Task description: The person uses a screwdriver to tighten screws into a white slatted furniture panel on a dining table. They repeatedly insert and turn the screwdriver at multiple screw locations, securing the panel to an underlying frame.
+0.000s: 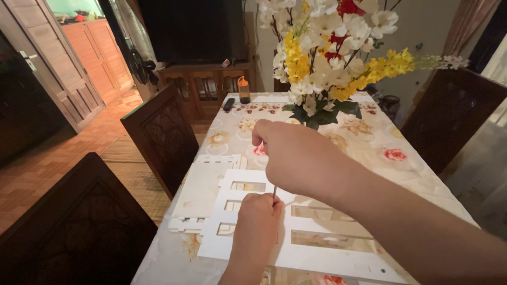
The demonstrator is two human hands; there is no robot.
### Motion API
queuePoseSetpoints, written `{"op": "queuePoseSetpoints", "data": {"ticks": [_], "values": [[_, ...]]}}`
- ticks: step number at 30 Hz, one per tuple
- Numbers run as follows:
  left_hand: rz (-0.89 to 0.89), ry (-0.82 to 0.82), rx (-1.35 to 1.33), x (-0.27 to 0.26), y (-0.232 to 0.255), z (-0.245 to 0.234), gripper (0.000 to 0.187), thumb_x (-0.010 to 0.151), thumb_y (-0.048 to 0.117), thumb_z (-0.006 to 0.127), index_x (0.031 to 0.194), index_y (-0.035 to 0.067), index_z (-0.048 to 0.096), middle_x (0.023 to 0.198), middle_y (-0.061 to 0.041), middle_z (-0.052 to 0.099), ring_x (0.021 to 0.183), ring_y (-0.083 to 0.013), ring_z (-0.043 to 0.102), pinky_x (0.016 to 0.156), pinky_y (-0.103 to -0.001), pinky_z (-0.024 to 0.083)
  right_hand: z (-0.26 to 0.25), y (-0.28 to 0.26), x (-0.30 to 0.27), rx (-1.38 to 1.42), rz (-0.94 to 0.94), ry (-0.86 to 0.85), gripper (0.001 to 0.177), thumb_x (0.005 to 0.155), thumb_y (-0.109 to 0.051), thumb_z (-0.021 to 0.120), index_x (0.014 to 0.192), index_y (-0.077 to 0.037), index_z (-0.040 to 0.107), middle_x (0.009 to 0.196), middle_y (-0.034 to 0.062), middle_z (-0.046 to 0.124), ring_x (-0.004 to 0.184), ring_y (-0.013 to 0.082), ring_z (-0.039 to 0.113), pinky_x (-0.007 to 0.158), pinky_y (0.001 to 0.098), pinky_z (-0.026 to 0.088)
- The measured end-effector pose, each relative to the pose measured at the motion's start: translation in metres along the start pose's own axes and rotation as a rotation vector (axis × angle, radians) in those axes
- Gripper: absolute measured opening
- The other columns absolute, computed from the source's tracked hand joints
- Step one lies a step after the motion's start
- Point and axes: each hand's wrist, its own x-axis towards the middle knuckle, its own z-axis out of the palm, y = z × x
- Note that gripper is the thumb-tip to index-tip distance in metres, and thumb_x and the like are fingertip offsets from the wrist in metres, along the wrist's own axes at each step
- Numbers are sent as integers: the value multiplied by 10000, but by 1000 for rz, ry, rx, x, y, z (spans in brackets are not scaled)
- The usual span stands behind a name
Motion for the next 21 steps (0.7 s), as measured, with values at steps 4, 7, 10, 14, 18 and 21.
{"op": "queuePoseSetpoints", "data": {"ticks": [4, 7, 10, 14, 18, 21], "values": [[43, 15, 26, 2, -5, 3, 178, 839, 167, 750, 861, -10, 749, 837, -203, 704, 855, -364, 660, 779, -449, 519, 10, 7, 3, 42, -36, 68, 343, 866, -190, 633, 1201, -117, 636, 943, 134, 755, 945, 309, 720, 837, 438, 534], [-8, -9, 24, 5, -6, 3, 191, 816, 186, 773, 847, -2, 755, 828, -194, 716, 842, -352, 670, 783, -442, 522, 16, 12, 6, 109, -82, 132, 389, 918, -242, 641, 1270, -84, 596, 998, 179, 736, 946, 342, 724, 839, 444, 528], [-18, 8, -5, 6, -5, 2, 197, 791, 182, 789, 837, -7, 755, 831, -190, 714, 824, -349, 674, 761, -436, 527, 18, 17, 7, 148, -320, 376, 459, 849, -232, 703, 1220, 11, 582, 1110, 231, 665, 1007, 399, 652, 831, 468, 499], [-31, -13, 2, 6, -6, 1, 199, 799, 187, 795, 843, -4, 760, 813, -196, 715, 814, -349, 674, 757, -434, 527, 15, 23, 5, 123, 11, 190, 449, 893, -312, 701, 1164, 28, 587, 1109, 240, 661, 1056, 374, 659, 903, 452, 509], [-45, -24, 41, 7, -6, 2, 203, 812, 199, 788, 871, 7, 763, 818, -203, 702, 775, -353, 679, 738, -426, 539, 18, 24, 5, 101, 29, 210, 466, 847, -238, 716, 1227, -24, 552, 1127, 218, 651, 1101, 379, 632, 912, 456, 502], [4, 8, 5, 5, -2, -1, 200, 791, 189, 793, 841, -3, 765, 793, -199, 711, 756, -349, 682, 720, -427, 537, 22, 21, 6, 123, -122, 248, 447, 797, -131, 725, 1217, -53, 591, 1141, 210, 628, 1105, 381, 607, 888, 450, 490]]}}
